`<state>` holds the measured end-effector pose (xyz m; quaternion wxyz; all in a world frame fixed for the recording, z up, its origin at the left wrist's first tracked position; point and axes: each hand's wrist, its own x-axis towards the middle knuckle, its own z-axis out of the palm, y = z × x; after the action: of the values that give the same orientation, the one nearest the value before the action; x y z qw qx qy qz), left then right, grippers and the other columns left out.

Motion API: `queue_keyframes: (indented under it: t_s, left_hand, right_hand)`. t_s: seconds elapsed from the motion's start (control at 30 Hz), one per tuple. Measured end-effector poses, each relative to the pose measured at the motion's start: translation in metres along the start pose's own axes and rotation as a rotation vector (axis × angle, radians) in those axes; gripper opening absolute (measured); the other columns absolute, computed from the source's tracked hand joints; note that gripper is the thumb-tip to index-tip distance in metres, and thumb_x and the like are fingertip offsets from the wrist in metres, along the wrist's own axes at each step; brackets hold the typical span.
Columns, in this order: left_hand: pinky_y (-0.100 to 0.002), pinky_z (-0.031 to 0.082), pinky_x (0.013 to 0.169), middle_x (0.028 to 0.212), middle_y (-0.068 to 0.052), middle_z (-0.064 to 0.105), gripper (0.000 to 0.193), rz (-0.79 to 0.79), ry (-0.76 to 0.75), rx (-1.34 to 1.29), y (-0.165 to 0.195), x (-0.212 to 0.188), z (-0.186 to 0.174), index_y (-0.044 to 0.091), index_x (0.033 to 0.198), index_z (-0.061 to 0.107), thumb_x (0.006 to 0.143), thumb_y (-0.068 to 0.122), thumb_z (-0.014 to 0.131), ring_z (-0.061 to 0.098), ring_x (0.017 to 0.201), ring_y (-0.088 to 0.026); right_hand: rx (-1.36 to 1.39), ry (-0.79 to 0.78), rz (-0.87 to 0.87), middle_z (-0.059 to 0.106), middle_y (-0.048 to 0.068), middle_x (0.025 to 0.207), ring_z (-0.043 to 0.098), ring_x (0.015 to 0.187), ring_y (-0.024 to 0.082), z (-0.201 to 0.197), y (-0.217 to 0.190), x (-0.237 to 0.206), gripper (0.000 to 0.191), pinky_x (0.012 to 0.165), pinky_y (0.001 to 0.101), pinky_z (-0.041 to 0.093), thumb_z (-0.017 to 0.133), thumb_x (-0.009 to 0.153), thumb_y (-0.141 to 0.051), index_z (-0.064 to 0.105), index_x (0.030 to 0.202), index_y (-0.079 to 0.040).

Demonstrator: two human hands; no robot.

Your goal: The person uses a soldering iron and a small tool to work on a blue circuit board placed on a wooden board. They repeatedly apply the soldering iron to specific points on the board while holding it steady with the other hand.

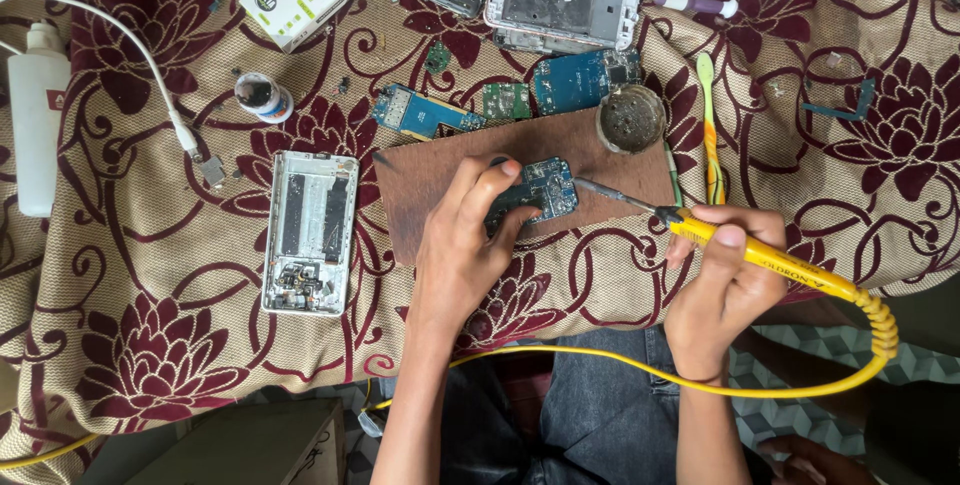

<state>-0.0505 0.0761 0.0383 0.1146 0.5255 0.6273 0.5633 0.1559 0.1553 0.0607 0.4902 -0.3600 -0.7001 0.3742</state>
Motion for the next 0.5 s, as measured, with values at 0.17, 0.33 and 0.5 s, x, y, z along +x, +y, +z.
queue_keyframes:
  t_s: [0.17,0.33,0.5]
  left_hand:
    - [-0.036,0.060,0.073,0.119,-0.009,0.063,0.070,0.000,-0.001,-0.013,0.0004,0.0004,-0.0007,0.021,0.139,0.041,0.087,0.000,0.082,0.073,0.094,-0.027]
    - [-0.036,0.059,0.071,0.117,-0.008,0.064,0.069,-0.009,-0.001,-0.001,0.0010,0.0008,0.0001,0.021,0.139,0.041,0.087,0.000,0.083,0.073,0.093,-0.026]
    - [-0.037,0.059,0.074,0.119,-0.009,0.063,0.070,0.009,0.010,-0.003,0.0008,0.0003,-0.0005,0.021,0.139,0.041,0.087,0.000,0.082,0.072,0.095,-0.028]
  right_hand:
    - [-0.020,-0.025,0.026,0.055,0.007,0.074,0.055,0.066,0.012,0.0028,-0.0015,-0.0008,0.030,0.066,0.0224,0.044,0.046,0.121,-0.025,0.052,0.111,0.003]
    - [-0.025,-0.036,0.034,0.055,0.008,0.074,0.054,0.066,0.012,-0.0001,-0.0037,-0.0013,0.031,0.066,0.0225,0.044,0.046,0.121,-0.025,0.052,0.109,0.003]
    - [-0.019,-0.001,-0.003,0.055,0.009,0.079,0.056,0.068,0.012,-0.0002,-0.0015,-0.0002,0.032,0.068,0.0231,0.046,0.046,0.122,-0.026,0.051,0.112,0.004]
